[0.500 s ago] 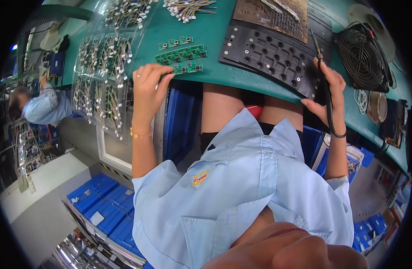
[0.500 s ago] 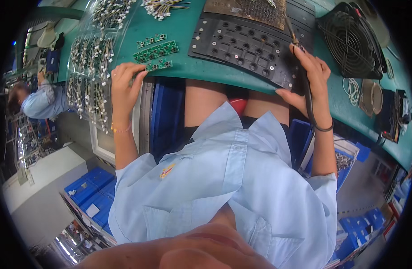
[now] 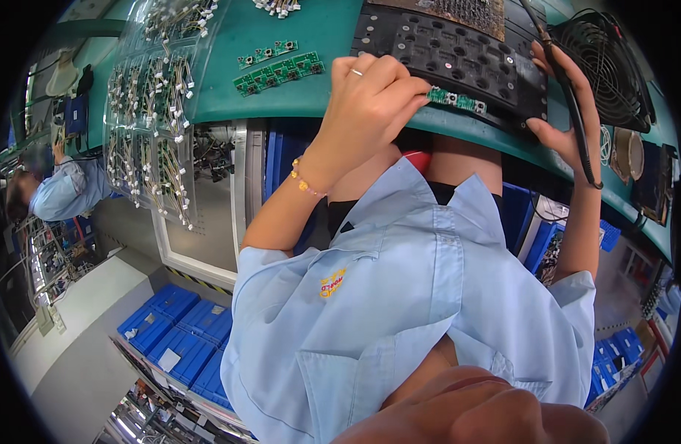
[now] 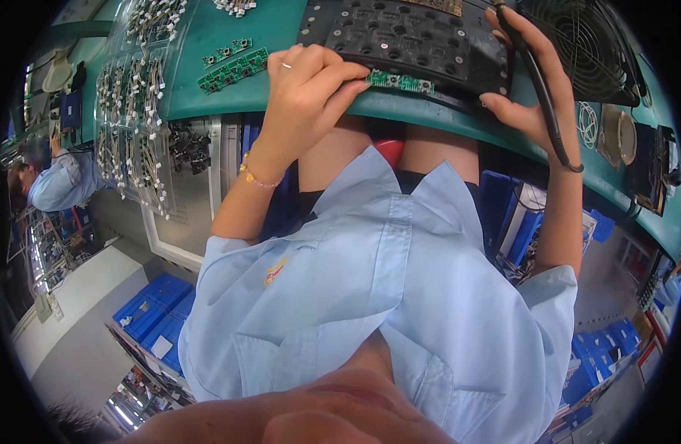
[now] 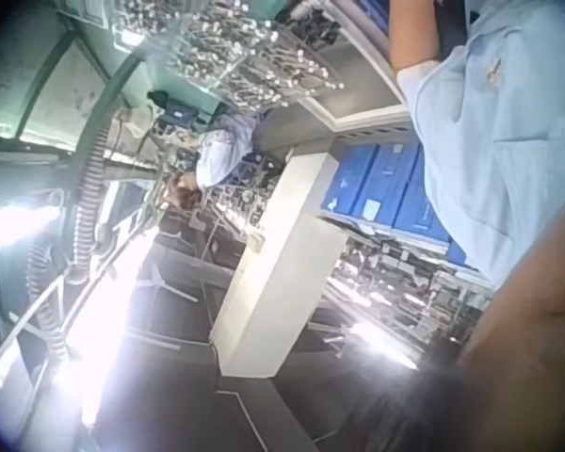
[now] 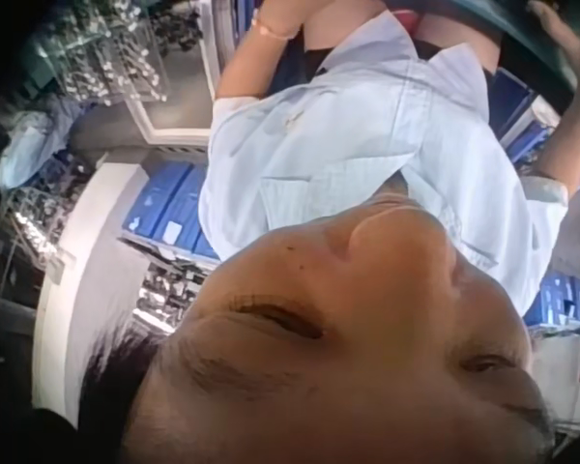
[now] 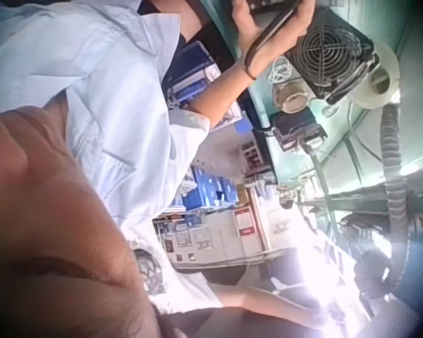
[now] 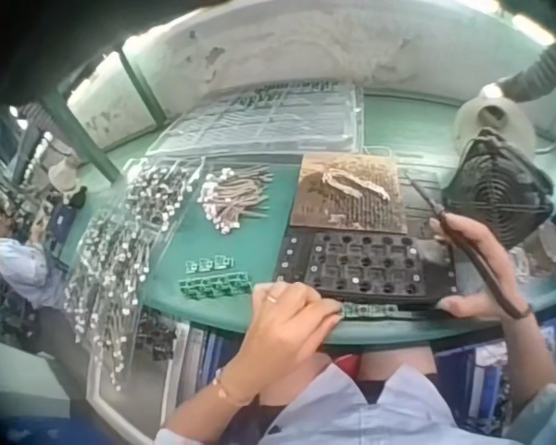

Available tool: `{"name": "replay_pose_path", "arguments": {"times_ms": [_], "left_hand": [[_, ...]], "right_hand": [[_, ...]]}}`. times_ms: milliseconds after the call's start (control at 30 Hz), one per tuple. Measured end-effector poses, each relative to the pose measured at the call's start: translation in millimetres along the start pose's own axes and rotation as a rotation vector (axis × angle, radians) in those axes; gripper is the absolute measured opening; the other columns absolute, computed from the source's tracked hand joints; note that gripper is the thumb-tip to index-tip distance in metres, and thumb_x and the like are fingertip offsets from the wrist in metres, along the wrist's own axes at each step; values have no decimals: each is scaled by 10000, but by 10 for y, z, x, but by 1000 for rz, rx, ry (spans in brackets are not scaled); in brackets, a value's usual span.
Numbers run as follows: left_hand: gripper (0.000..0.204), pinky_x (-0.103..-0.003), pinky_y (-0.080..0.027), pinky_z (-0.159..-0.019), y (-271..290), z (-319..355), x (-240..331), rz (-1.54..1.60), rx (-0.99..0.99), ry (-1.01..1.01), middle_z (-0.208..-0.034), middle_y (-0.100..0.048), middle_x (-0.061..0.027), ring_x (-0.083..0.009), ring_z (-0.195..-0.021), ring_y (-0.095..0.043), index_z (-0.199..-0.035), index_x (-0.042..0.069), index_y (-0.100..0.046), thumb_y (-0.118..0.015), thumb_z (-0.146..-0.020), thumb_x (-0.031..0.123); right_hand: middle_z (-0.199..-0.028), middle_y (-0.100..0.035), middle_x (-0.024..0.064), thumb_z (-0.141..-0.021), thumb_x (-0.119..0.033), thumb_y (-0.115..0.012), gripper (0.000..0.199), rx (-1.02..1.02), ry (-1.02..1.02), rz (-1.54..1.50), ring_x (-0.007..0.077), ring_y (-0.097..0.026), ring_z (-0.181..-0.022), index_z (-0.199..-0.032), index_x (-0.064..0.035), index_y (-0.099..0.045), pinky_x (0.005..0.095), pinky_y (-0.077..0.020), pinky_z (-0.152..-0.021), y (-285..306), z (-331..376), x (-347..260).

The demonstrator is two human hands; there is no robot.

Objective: The person places a circuit board onto a fixture, positions wire leads onto the board, and solders the connections using a soldering iron.

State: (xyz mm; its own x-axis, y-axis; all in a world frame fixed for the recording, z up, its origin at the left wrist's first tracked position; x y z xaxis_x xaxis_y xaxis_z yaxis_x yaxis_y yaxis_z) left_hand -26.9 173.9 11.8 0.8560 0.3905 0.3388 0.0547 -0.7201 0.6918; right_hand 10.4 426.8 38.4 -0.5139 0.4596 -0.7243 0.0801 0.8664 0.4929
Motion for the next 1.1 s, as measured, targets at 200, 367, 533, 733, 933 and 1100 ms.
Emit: {"name": "replay_pose_path", "arguments": {"times_ms": [200,367,533,733,933,1100], "left_hand": [[224,-352,-311,-810,-86,102,-72,-34,29,31,-883,-541,21,-170,-840,-507,-909,144,-673,-752,-710,209],[632,-431,-235,-983,-4,259,-284,-70,253,158,-1291,-412,-101,-318,-1221,-354,-1188,157,-547,-785,-674,439],[699,-467,-198,-1030,-1,265,-364,-68,220,235,-1343,-366,-122,-367,-1277,-292,-1223,150,-516,-785,-669,480],[716,-482,-219,-1040,42,223,-350,-58,160,288,-1342,-374,-157,-370,-1270,-310,-1239,111,-497,-789,-677,444],[713,-489,-241,-1041,44,195,-342,-82,102,314,-1325,-391,-200,-379,-1251,-343,-1238,67,-492,-791,-689,410],[697,-483,-239,-1034,13,180,-327,-105,49,319,-1323,-402,-191,-369,-1252,-348,-1230,72,-502,-784,-694,417]], "right_hand": [[-1325,-525,165,-695,-246,-795,812,-81,-14,208,257,-484,-1251,-1365,-11,-401,366,-367,-1053,8,48,118],[-1328,-515,186,-687,-201,-803,801,-50,3,92,266,-480,-1255,-1354,-3,-406,373,-374,-1049,-24,76,190],[-1334,-509,188,-681,-163,-806,796,-36,-8,16,268,-478,-1257,-1349,3,-406,369,-376,-1047,-67,71,215],[-1336,-514,173,-674,-162,-808,793,-53,-22,49,259,-477,-1260,-1346,-8,-416,355,-377,-1044,-118,66,248],[-1321,-537,151,-668,-195,-817,799,-61,-11,170,252,-494,-1236,-1342,-13,-427,344,-382,-1030,-102,151,235],[-1322,-537,150,-667,-212,-819,800,-24,-8,134,244,-494,-1222,-1340,-15,-433,340,-383,-1019,-110,174,236]]}}
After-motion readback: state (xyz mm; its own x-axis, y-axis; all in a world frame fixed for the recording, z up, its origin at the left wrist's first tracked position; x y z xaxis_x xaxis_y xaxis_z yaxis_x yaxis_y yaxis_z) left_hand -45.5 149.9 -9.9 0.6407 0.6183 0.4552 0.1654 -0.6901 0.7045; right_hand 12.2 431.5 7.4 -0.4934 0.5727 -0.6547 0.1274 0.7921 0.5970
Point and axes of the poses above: each hand's wrist, its own z-axis away from the middle knuckle, its own y-axis out of the back of the hand, x = y × z, the point moved 5 cm from there along -z, towards the middle knuckle
